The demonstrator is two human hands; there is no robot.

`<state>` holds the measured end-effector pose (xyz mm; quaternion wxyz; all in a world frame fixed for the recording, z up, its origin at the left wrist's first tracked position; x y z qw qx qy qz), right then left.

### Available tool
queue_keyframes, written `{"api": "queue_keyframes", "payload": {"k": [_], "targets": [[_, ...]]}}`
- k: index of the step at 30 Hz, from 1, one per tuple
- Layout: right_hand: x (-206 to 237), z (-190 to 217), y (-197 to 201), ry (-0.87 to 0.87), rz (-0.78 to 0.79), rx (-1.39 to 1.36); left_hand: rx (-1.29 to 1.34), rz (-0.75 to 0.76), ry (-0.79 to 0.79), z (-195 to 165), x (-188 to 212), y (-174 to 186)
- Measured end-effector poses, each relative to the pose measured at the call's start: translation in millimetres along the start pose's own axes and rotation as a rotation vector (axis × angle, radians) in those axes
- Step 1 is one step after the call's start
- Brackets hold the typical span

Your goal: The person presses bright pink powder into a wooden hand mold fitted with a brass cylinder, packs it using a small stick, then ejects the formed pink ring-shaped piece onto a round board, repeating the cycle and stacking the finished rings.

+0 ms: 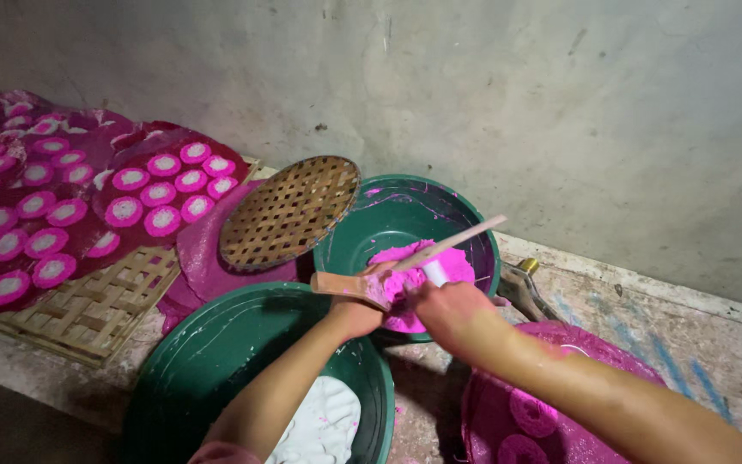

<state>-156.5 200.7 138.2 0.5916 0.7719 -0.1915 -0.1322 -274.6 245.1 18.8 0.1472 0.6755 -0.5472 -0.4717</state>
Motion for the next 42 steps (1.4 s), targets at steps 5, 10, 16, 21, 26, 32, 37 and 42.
{"api": "queue_keyframes", "payload": {"k": [5,10,16,21,26,32,37,42], "targets": [[34.8,-63.5,-9.5,-0.349,-0.001,-0.279,-0.026,-0.113,0.195,26.7,-5.3,47.1],[30.2,-36.5,7.7,-0.232,-0.648,-0.887,-0.146,-0.227,0.270,0.3,-13.5,53.3],[37.9,-15.9,-35.0,-0.214,-0.434,-1.169,-0.241,-0.307,0.278,2.9,-21.7,71.8],[29.0,-47.7,-50.9,-0.451,-0.334,-1.141,-0.215,-0.256,0.358,4.9,-26.5,56.5],[34.1,-34.4,-62.3,-0.373,-0.301,-1.060,-0.219,-0.485,0.129,15.5,-27.5,81.9],[35.4,-58.4,-48.9,-0.209,-0.545,-0.385,0.530,-0.552,0.282,81.2,20.2,98.8],[28.0,2.0,-134.6,-0.073,-0.126,-1.038,-0.012,-0.435,-0.074,31.8,74.8,134.9],[18.1,41.3,-245.1,-0.135,0.189,-0.500,0.579,-0.310,0.629,66.7,122.3,122.1]]}}
Point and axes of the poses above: each hand's wrist, its own x-axis away from the middle knuckle, its own y-axis out of the back of the hand, z = x × y, the point moved 9 cm from there along -x, towards the middle knuckle, and after that the axes turned 3 degrees about -z, right-handed, at the moved point
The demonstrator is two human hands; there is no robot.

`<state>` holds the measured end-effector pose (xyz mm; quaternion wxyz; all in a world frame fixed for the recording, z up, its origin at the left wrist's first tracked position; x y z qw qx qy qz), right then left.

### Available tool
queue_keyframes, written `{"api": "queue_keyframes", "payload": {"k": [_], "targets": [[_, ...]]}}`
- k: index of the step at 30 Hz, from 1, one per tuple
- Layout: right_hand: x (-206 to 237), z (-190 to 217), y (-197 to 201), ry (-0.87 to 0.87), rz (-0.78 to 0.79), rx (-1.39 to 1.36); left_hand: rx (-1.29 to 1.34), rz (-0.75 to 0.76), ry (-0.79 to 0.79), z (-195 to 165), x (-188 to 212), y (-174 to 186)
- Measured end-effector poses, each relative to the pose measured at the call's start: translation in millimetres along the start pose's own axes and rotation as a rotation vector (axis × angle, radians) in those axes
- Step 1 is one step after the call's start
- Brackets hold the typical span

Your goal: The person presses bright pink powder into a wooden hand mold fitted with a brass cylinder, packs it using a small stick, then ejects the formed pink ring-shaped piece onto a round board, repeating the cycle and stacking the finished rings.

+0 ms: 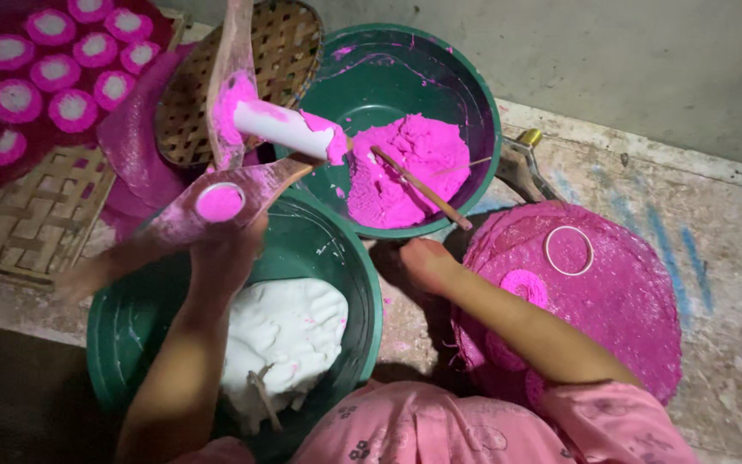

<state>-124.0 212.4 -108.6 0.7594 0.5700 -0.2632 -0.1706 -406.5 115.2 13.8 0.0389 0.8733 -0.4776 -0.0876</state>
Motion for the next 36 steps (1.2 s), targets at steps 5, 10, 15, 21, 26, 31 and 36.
{"api": "queue_keyframes", "payload": {"k": [5,10,15,21,26,31,36], "targets": [[-23.1,-9.4,-51.2,0.003,0.012,0.096,0.076,0.020,-0.251,-32.9,18.9,-3.1],[-24.6,-10.2,-36.7,-0.050,-0.046,0.110,-0.095,0.032,-0.298,-37.7,38.3,4.9],[32.3,14.3,28.9,0.000,-0.119,-0.209,-0.142,0.011,-0.392,-54.0,63.8,19.0],[61.6,32.5,184.6,0.169,-0.443,-0.419,-0.169,0.204,-0.059,-34.0,71.1,-10.1],[110.6,29.6,275.0,0.280,-0.670,-1.050,0.471,0.576,0.326,-15.3,117.3,-121.2],[188.7,48.3,255.1,0.654,-0.567,-2.189,0.816,1.129,0.727,-50.0,203.6,-256.9],[286.5,10.4,251.3,0.446,-0.926,-1.552,0.074,0.981,-0.371,-139.3,201.7,-249.2]]}}
Point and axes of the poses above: each hand's wrist, its own x-axis away from the middle knuckle, its own y-axis out of the back of the hand, z = x × y, the point moved 9 cm from there along -x, towards the middle knuckle, and after that the axes turned 3 degrees about -z, right-handed, at the moved point
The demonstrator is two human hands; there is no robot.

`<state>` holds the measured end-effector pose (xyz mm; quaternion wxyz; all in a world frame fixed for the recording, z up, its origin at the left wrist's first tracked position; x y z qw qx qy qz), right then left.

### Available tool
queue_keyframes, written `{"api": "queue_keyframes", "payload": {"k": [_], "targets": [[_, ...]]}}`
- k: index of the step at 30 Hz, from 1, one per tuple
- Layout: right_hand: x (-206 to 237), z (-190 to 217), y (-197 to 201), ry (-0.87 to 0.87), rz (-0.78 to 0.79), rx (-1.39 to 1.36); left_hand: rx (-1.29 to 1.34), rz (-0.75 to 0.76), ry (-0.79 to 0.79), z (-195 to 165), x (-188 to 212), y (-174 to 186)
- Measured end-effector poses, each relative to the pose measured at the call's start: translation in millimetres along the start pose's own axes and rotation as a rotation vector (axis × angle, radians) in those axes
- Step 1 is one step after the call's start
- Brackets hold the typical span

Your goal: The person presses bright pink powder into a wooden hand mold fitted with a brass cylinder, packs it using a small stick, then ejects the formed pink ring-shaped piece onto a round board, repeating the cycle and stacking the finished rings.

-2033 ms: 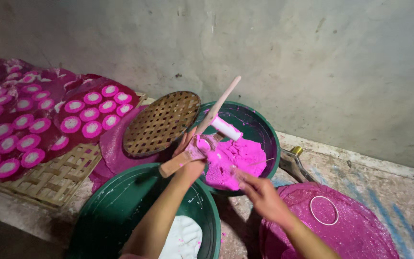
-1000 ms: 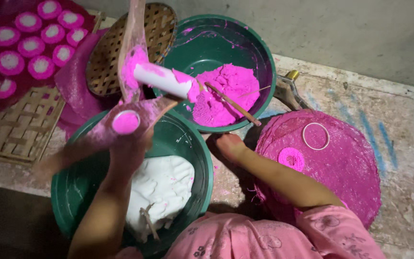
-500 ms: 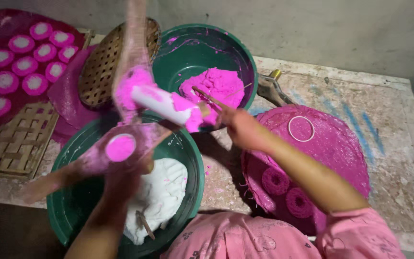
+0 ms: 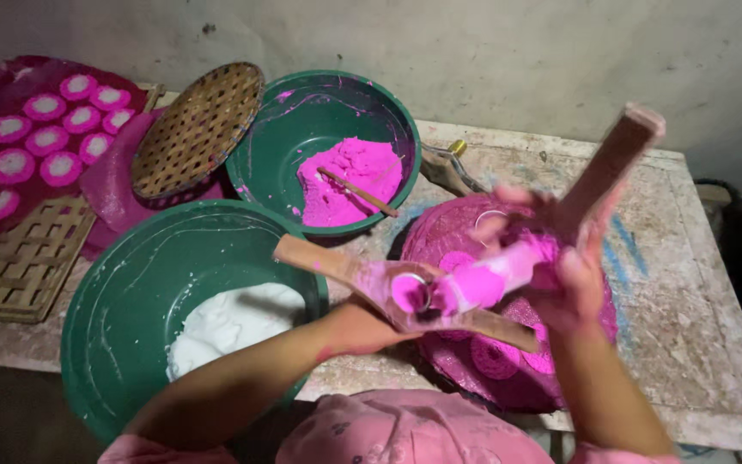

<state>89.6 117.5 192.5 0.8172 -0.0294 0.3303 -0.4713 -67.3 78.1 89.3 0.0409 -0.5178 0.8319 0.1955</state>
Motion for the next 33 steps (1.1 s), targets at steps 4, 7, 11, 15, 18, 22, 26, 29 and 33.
{"api": "queue_keyframes", "payload": {"k": [4,7,11,15,18,22,26,29,33], "targets": [[42.8,43.8,-9.1,0.208,0.265,0.697,-0.634,0.051,-0.025,-45.7,-17.2,-18.6],[76.0,62.4,-28.9,0.396,0.389,1.012,-0.684,0.209,0.577,-11.8,-3.6,-35.6],[112.2,72.7,-44.3,0.623,0.404,1.056,-0.294,0.207,0.374,-14.1,-2.0,-93.6],[123.3,59.1,-10.4,0.397,0.314,0.980,0.268,0.195,-0.023,-8.1,-16.2,-121.4],[138.8,44.8,35.7,0.098,0.234,0.830,-0.043,0.173,-0.394,-6.3,-26.9,-112.1],[183.4,-1.8,106.1,-0.669,0.257,0.258,-0.106,0.202,-0.160,19.8,-57.3,-119.7],[243.2,-38.7,141.1,-0.752,-0.064,0.086,0.117,0.266,0.086,66.2,-99.1,-111.6],[265.9,-38.9,170.7,-0.578,-0.324,0.244,-0.349,-0.294,0.111,133.0,-128.7,-21.3],[283.7,-27.5,182.7,-0.432,-0.453,0.196,0.080,-0.490,0.604,260.3,-110.7,-1.5]]}}
Point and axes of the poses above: each hand's wrist, its own x-axis away from the middle knuckle, its own y-axis out of the back of the hand, z = x × y, the point moved 9 cm from there along -x, towards the middle knuckle, and after that the axes turned 3 degrees about -z, right-handed, at the moved point
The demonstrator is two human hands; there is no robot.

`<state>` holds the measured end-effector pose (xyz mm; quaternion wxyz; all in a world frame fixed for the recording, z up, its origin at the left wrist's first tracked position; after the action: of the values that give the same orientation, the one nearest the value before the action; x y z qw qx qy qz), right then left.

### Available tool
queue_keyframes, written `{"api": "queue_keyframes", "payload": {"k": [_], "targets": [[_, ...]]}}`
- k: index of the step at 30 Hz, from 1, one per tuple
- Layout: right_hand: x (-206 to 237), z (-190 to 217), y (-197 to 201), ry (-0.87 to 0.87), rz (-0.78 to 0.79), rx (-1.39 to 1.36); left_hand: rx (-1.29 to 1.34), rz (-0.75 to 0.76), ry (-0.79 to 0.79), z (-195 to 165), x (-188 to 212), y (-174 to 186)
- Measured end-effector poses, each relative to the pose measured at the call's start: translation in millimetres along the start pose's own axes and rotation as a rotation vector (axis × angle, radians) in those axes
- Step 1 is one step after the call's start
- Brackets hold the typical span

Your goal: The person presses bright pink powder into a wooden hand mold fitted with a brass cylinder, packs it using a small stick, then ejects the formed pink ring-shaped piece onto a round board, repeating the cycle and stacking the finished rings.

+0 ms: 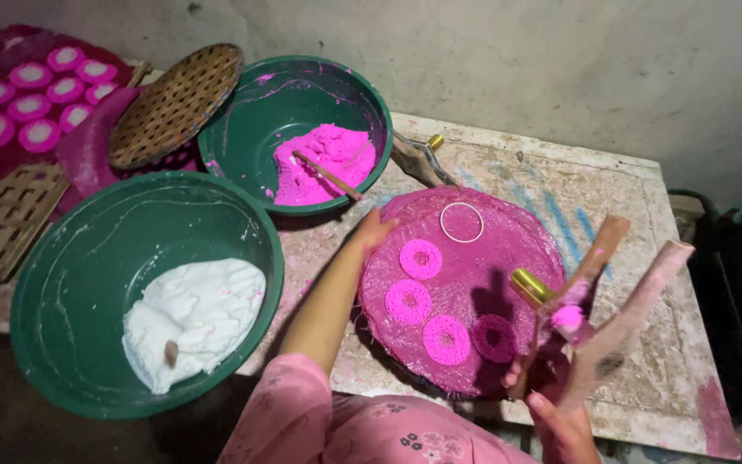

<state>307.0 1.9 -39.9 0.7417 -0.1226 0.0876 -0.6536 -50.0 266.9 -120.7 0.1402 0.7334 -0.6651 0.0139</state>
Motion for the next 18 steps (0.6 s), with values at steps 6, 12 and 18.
{"api": "queue_keyframes", "payload": {"k": [6,12,18], "targets": [[11.6,-2.9,14.0,0.035,-0.092,-0.055,0.611,-0.161,0.174,71.3,77.2,5.3],[5.7,-7.8,5.6,0.034,-0.164,-0.049,0.608,-0.247,0.024,78.1,152.8,33.1],[-8.3,-1.7,-19.7,0.016,-0.141,-0.053,0.188,-0.194,-0.033,56.0,157.8,34.3]]}}
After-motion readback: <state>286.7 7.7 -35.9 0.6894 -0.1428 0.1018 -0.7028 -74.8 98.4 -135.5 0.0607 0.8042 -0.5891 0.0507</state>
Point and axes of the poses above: each hand's wrist, its own x-axis away from the middle knuckle, its own y-axis out of the back of the hand, z = x × y, the point moved 9 cm from there along -x, towards the middle knuckle, and after that the axes turned 3 degrees about -z, right-handed, at the moved point
